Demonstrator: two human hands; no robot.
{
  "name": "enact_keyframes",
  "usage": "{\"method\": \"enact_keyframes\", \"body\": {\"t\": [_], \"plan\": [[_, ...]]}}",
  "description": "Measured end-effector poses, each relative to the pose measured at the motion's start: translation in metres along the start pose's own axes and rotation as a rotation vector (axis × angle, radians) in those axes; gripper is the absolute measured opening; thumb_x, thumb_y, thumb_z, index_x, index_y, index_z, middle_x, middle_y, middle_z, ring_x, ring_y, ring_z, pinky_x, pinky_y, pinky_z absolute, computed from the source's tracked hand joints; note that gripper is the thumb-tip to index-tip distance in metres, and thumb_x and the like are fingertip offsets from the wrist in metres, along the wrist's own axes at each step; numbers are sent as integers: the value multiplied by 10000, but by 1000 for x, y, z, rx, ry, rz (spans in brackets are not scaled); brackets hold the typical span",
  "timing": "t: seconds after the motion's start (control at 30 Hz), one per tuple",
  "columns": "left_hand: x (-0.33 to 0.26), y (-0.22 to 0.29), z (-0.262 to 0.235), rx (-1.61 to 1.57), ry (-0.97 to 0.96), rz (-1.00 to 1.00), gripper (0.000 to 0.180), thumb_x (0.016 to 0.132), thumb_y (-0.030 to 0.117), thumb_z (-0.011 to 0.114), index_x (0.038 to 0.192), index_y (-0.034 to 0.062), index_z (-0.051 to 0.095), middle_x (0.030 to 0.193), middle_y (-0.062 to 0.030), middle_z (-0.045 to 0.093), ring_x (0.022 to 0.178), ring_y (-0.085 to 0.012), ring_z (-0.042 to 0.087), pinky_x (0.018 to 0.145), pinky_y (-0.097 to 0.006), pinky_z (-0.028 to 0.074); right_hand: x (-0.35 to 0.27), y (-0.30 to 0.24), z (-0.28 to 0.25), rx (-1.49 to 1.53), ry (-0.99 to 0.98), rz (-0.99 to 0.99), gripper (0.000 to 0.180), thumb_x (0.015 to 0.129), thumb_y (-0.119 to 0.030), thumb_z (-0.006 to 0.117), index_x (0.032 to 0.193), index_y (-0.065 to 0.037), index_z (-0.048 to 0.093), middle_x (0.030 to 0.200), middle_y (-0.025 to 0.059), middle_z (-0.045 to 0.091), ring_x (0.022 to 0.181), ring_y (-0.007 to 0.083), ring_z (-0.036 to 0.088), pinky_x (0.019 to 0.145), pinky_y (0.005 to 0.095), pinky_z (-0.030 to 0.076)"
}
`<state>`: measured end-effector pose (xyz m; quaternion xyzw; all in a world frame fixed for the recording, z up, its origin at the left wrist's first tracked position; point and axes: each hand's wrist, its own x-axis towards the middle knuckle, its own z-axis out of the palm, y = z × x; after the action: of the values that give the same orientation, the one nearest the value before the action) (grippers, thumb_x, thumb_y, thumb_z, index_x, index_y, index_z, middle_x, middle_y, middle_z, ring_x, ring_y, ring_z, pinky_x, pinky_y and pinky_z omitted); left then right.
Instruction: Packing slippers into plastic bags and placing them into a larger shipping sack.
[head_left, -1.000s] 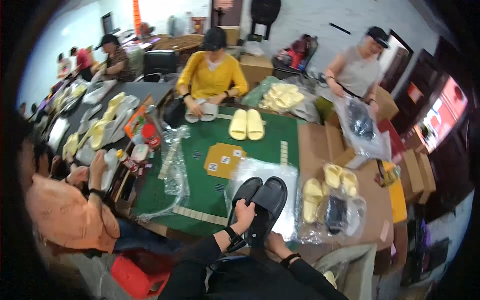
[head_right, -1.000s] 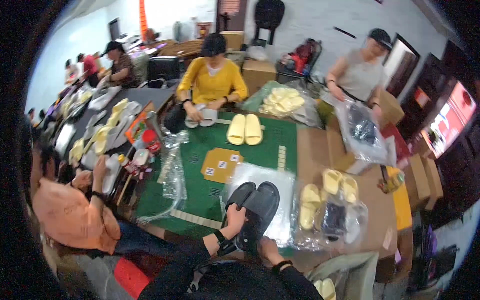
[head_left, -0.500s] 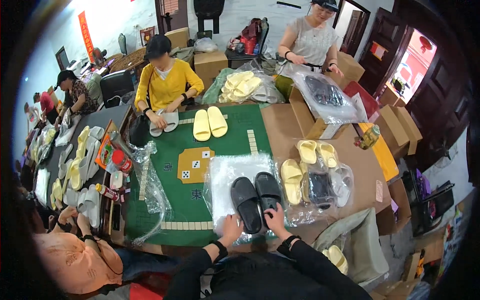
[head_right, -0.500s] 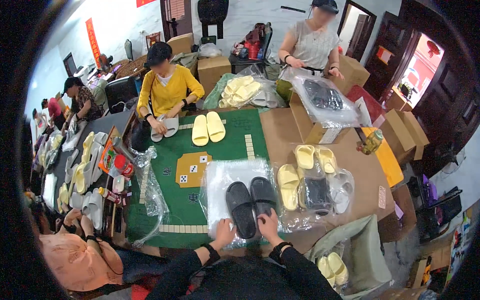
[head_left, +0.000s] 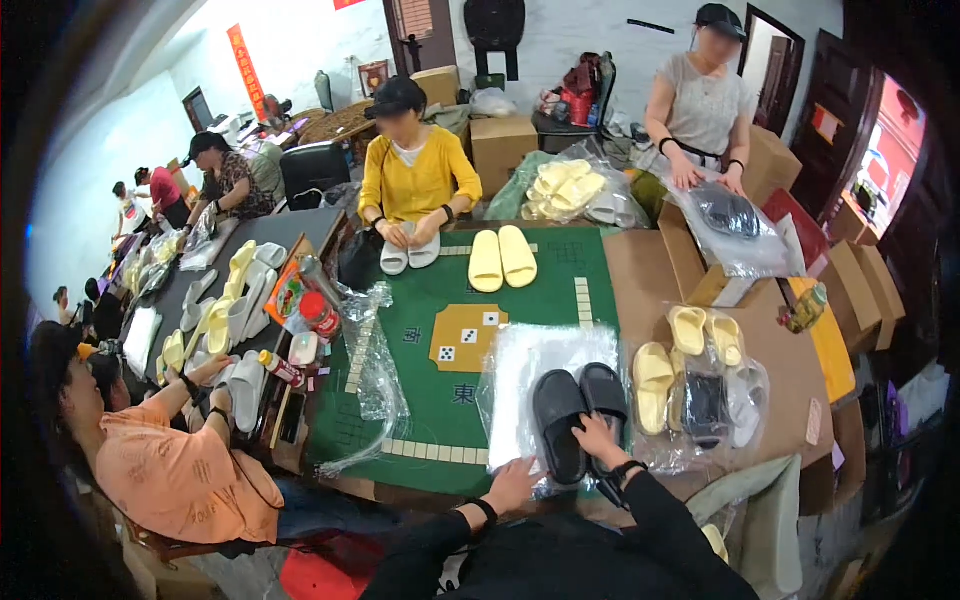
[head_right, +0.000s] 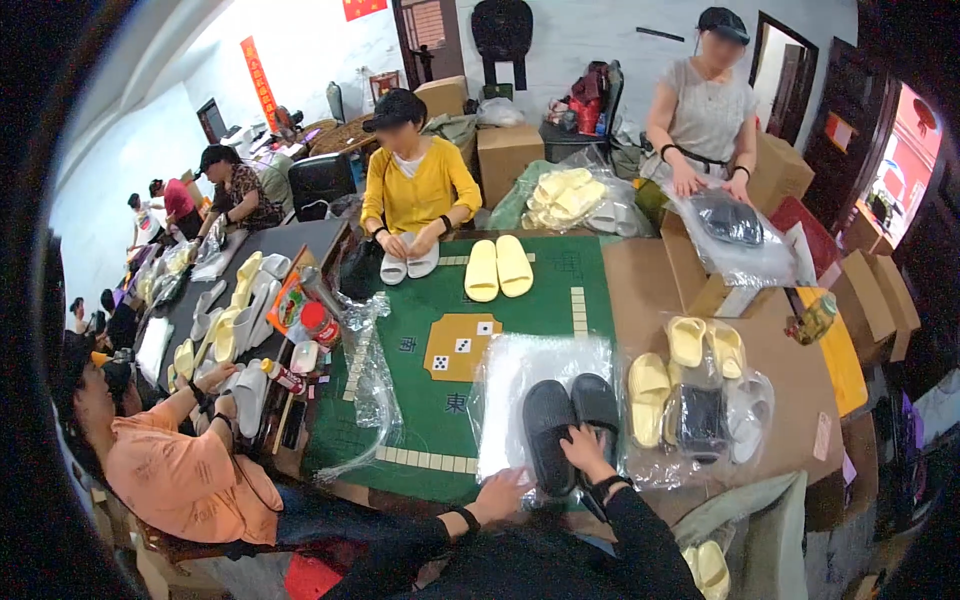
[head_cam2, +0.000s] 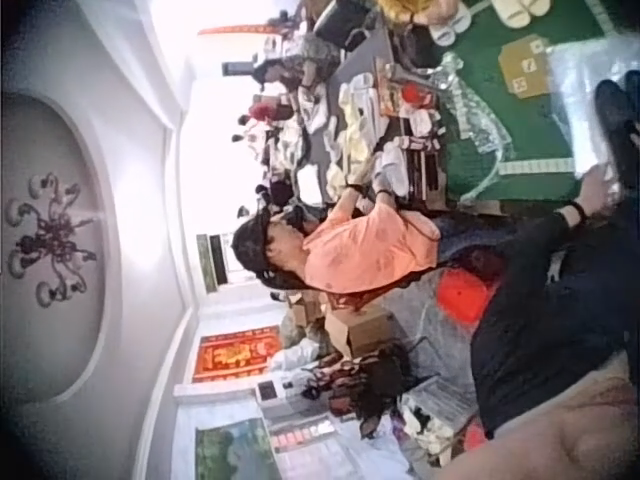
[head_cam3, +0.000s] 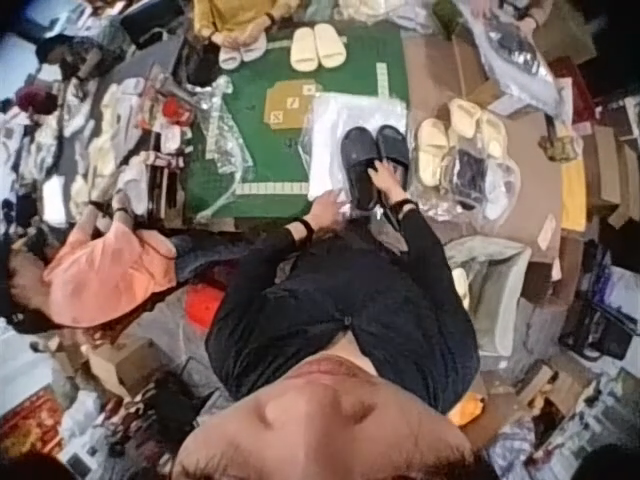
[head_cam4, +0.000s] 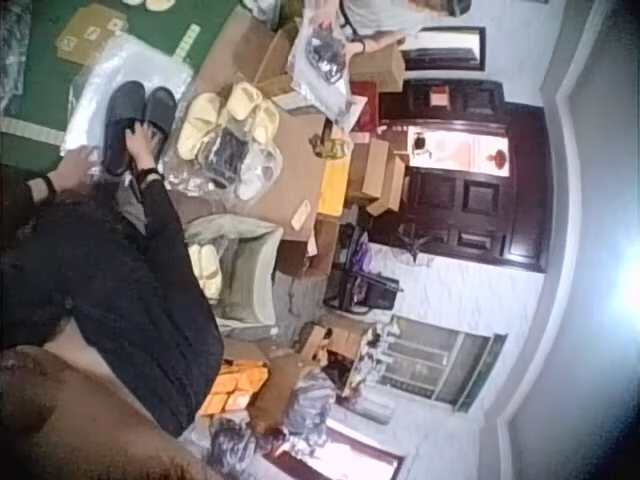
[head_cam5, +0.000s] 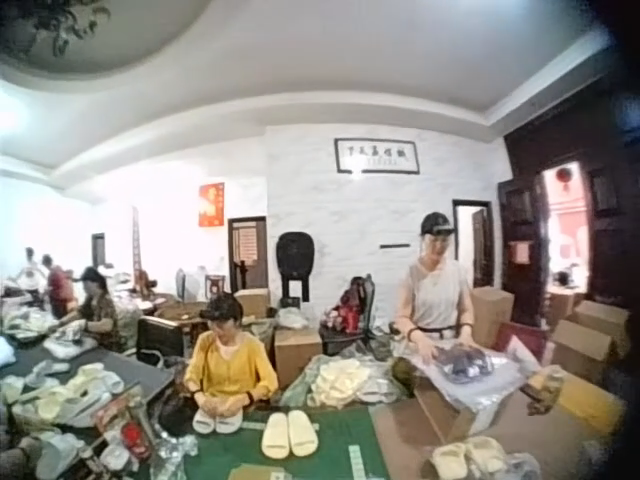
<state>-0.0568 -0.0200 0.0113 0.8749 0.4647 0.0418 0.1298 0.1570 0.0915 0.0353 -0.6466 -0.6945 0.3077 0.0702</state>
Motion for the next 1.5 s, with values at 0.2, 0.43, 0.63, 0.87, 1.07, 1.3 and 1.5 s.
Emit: {"method": "enact_keyframes", "body": {"t": [0.2, 0.43, 0.63, 0.87, 1.07, 1.3, 1.5], "plan": [[-1, 2, -14, 63, -96, -56, 598, 714, 298, 614, 1276, 181, 449, 1347, -167, 318, 1139, -351, 397, 867, -451, 381, -55, 15, -50, 339, 27, -174, 398, 805, -299, 579, 1063, 3, 567, 1200, 205, 480, 1139, 358, 420, 978, 382, 302], [3, -10, 18, 184, 74, 97, 454, 811, 264, 463, 1226, 81, 492, 1352, -182, 306, 1134, -355, 389, 872, -465, 356, -100, 55, -104, 529, -330, -257, 275, 794, -101, 609, 1044, 7, 570, 955, -9, 573, 869, 108, 490, 753, 271, 404], [3, -8, 31, 119, 126, 182, 346, 807, 256, 476, 1094, 82, 561, 1109, -113, 482, 1046, -300, 417, 858, -445, 355, -114, 81, -105, 527, -490, 80, 425, 753, -21, 610, 1169, -3, 525, 1070, -9, 572, 983, 134, 502, 867, 267, 376], [17, -13, 45, 25, 75, -36, 202, 769, 186, 526, 944, 130, 610, 1025, -84, 536, 1015, -288, 502, 766, -424, 450, -130, 52, -114, 669, -560, 12, 251, 749, -50, 606, 992, 14, 603, 925, 32, 610, 842, 119, 529, 755, 258, 415], [51, -16, -28, -588, -94, -314, 165, 823, 163, 467, 862, 70, 597, 850, -173, 585, 784, -298, 575, 671, -403, 448, -115, 78, -92, 836, -724, -161, 244, 791, -78, 511, 1007, 10, 584, 891, 34, 575, 799, 105, 511, 677, 232, 424], [68, -33, -35, -562, 461, -163, 183, 817, 144, 521, 874, 21, 643, 898, -144, 627, 853, -310, 579, 762, -397, 459, -119, -12, -124, 713, -931, -5, 346, 818, -69, 498, 1158, -16, 536, 1097, 39, 593, 975, 119, 519, 875, 256, 397], [46, -10, -60, -474, 437, -84, 198, 839, 130, 479, 967, 25, 589, 910, -162, 588, 918, -352, 542, 805, -402, 444, -117, -1, -106, 302, -395, -195, 264, 828, -117, 496, 1053, 3, 565, 1177, 185, 528, 1055, 293, 526, 887, 308, 407]]}}
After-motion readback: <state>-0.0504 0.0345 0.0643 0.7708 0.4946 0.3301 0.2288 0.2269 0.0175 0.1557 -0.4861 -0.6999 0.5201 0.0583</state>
